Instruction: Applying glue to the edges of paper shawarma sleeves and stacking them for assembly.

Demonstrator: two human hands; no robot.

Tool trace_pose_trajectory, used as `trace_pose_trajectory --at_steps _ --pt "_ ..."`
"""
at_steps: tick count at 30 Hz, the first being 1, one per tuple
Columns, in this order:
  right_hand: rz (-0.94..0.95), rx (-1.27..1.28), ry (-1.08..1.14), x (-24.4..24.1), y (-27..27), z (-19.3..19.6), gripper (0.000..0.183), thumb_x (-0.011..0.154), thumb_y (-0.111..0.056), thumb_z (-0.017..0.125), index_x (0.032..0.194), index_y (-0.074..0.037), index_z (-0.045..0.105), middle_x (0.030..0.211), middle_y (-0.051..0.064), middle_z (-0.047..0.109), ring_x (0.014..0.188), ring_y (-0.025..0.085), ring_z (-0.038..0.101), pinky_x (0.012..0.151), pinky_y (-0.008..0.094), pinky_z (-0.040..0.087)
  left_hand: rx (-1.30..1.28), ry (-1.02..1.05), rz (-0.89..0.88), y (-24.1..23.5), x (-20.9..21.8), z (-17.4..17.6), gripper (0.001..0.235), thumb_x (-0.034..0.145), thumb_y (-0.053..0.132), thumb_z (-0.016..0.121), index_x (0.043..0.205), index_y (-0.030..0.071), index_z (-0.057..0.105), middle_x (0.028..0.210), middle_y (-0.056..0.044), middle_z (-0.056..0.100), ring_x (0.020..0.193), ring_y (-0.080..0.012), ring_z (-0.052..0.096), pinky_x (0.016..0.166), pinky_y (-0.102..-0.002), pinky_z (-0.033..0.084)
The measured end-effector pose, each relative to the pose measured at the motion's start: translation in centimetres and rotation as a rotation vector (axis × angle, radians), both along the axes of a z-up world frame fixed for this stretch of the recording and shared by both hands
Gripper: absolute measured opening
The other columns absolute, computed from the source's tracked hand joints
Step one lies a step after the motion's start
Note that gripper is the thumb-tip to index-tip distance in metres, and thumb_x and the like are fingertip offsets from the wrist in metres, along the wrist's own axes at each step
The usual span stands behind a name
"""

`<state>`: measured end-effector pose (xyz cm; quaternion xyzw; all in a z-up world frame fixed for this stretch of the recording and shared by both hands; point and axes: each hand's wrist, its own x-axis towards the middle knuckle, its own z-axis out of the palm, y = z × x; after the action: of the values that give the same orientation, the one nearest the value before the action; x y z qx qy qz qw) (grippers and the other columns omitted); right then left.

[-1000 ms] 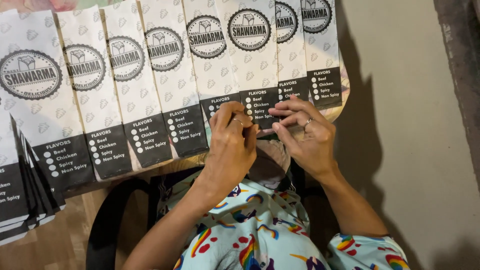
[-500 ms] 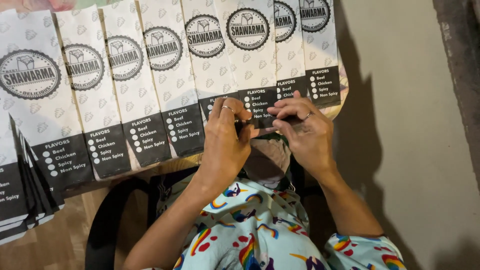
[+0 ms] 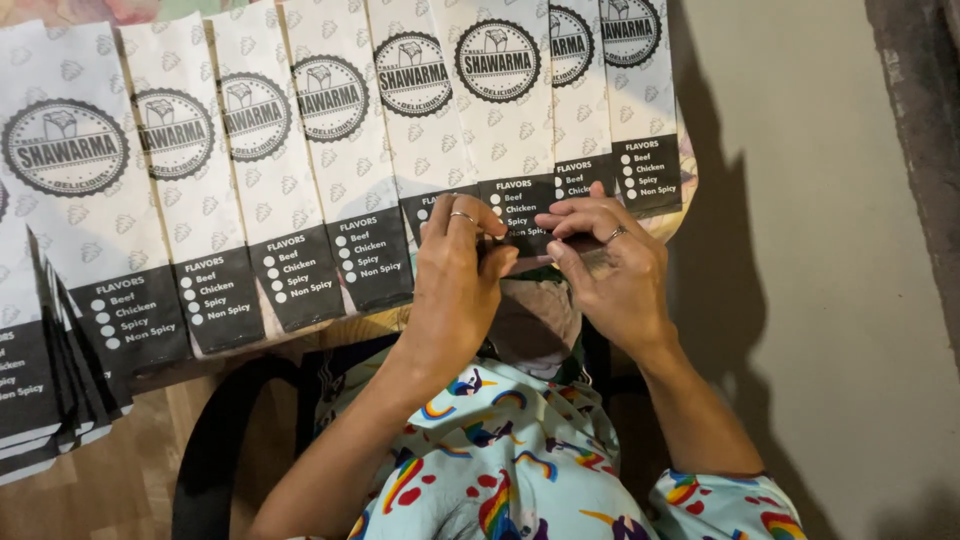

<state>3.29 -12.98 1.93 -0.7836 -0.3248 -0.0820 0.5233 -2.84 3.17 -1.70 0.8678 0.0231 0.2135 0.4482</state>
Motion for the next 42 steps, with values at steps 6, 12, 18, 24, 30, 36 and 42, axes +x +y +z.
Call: trace_pose_trajectory --at_steps 6,12,18,24,30,36,42 --pt "-0.079 -0.070 -0.132 -0.5 0.3 -1.5 0.022 0.087 -0.005 0.086 0.094 -0.001 0.066 0.101 0.013 0.075 0.102 0.030 0.073 0.119 0.044 0.038 0.045 0.029 0.022 -0.4 -0.5 0.7 0.033 0.084 -0.004 0.081 0.096 0.009 0.053 0.099 -0.005 0.048 0.082 -0.0351 0.063 0.081 -0.045 0.051" --pt "-0.041 -0.006 -0.081 -0.7 0.2 -0.5 0.011 0.092 0.002 0.078 0.092 0.001 0.067 0.100 0.013 0.076 0.102 0.030 0.074 0.118 0.046 0.041 0.007 0.012 -0.011 -0.6 -0.9 1.5 0.027 0.089 -0.012 0.069 0.100 0.008 0.053 0.101 -0.007 0.049 0.081 -0.0391 0.064 0.078 -0.045 0.054" --pt "-0.177 0.025 -0.224 -4.6 -2.1 -2.7 0.017 0.087 -0.005 0.084 0.099 0.003 0.075 0.107 0.019 0.076 0.104 0.038 0.074 0.107 0.050 0.053 0.214 -0.599 0.055 -3.0 -3.9 0.0 0.010 0.090 -0.012 0.062 0.099 -0.011 0.067 0.100 -0.026 0.065 0.081 -0.0431 0.069 0.081 -0.053 0.055" --pt "-0.310 -0.102 0.057 -8.8 -4.9 -15.4 0.017 0.101 -0.014 0.064 0.112 -0.002 0.071 0.105 0.011 0.067 0.099 0.024 0.067 0.091 0.035 0.052 0.284 -0.108 -0.460 -2.9 -6.9 -13.5 0.013 0.100 0.004 0.051 0.105 -0.001 0.061 0.099 -0.016 0.055 0.069 -0.0354 0.058 0.062 -0.047 0.050" --pt "-0.219 -0.400 0.060 -10.1 -5.5 -22.6 0.042 0.077 -0.011 0.081 0.118 -0.003 0.074 0.117 0.023 0.060 0.110 0.046 0.063 0.097 0.049 0.054 0.203 0.266 -0.594 -1.6 -6.3 -25.6 0.036 0.073 -0.001 0.076 0.109 -0.002 0.070 0.129 -0.020 0.055 0.122 -0.0414 0.059 0.099 -0.049 0.051" --pt "-0.238 -0.254 0.263 -7.8 -6.6 -23.6 0.015 0.079 -0.011 0.078 0.093 -0.012 0.082 0.095 0.007 0.071 0.085 0.034 0.073 0.074 0.040 0.062 -0.123 0.063 -0.477 -2.0 -4.6 -25.9 0.017 0.084 -0.001 0.074 0.101 0.001 0.076 0.105 -0.014 0.069 0.102 -0.0356 0.069 0.088 -0.042 0.057" --pt "-0.349 -0.266 0.317 -7.5 -6.6 -21.9 0.004 0.077 -0.013 0.080 0.080 -0.015 0.082 0.081 0.005 0.075 0.077 0.031 0.075 0.069 0.038 0.061 -0.069 -0.093 -0.350 -3.5 -3.6 -26.2 0.006 0.094 0.020 0.073 0.092 0.014 0.072 0.083 0.003 0.066 0.076 -0.0201 0.071 0.069 -0.031 0.059"
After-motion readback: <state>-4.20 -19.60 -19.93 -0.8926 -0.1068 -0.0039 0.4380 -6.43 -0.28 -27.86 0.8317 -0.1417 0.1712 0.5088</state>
